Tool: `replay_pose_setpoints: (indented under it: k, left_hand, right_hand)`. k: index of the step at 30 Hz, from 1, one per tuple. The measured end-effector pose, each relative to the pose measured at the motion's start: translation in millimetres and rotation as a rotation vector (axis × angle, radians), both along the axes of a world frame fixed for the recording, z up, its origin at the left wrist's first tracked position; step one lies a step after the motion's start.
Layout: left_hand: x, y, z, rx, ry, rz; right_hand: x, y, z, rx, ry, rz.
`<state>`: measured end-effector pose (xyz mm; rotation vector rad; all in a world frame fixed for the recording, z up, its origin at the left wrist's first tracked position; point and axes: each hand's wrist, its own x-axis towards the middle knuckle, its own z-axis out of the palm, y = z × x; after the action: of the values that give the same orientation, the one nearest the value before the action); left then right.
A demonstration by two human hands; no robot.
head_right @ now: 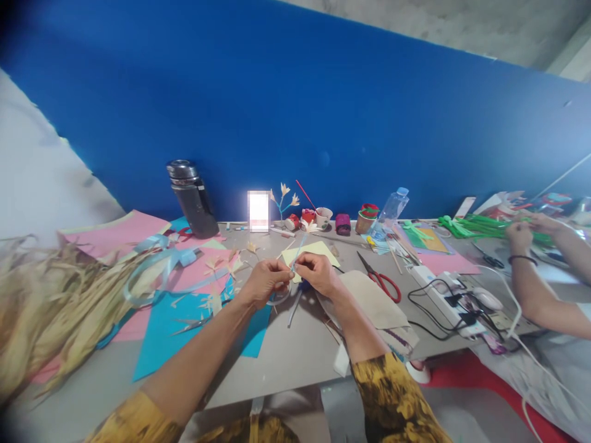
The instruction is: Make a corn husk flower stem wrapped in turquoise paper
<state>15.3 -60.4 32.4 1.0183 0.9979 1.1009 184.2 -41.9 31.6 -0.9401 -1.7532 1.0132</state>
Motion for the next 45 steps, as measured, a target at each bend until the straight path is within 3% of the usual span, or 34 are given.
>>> replay_pose_setpoints:
  k: [5, 7, 11, 14, 21, 34, 39, 41, 45]
  left_hand:
    - [4.7, -6.0, 2.0, 0.114, 0.092, 0.133]
    - [2.9, -7.7, 3.9, 0.075, 0.030, 0.029]
    - [-5.3, -7.2, 5.5, -0.089, -0.130, -0.323]
    - [-7.9, -5.0, 3.4, -0.148, -0.203, -0.376]
    - [0.4, -5.1, -1.0, -0.109, -0.099, -0.151]
    - [9.7, -14.7, 5.9, 0.101, 0.198, 0.118]
    - [13.6, -17.2, 3.8, 0.200, 0.207, 0.238]
    - [11.5, -16.4, 5.4, 0.169, 0.167, 0.165]
    - [1.2, -11.8, 11.6, 0.042, 0.015, -0.172]
  right_hand:
    - [-1.4, -2.4, 0.8, 0.006, 0.002, -0.034]
    - [0.5, -3.1, 0.8, -0.017, 0.028, -0.026]
    - [6.4, -4.0, 1.1, -0.092, 0.152, -0.003]
    - [7.9, -5.0, 2.7, -0.120, 0.198, -0.015]
    - [5.4, -5.5, 3.9, -0.131, 0.196, -0.017]
    - [4.2, -6.4, 4.1, -0.100, 0.155, -0.009]
    - [1.0, -6.0, 2.0, -0.022, 0.099, -0.093]
    - [2.6, -4.8, -0.1, -0.013, 0.109, -0.096]
    - [7.2, -3.6, -2.3, -0.079, 0.164, -0.051]
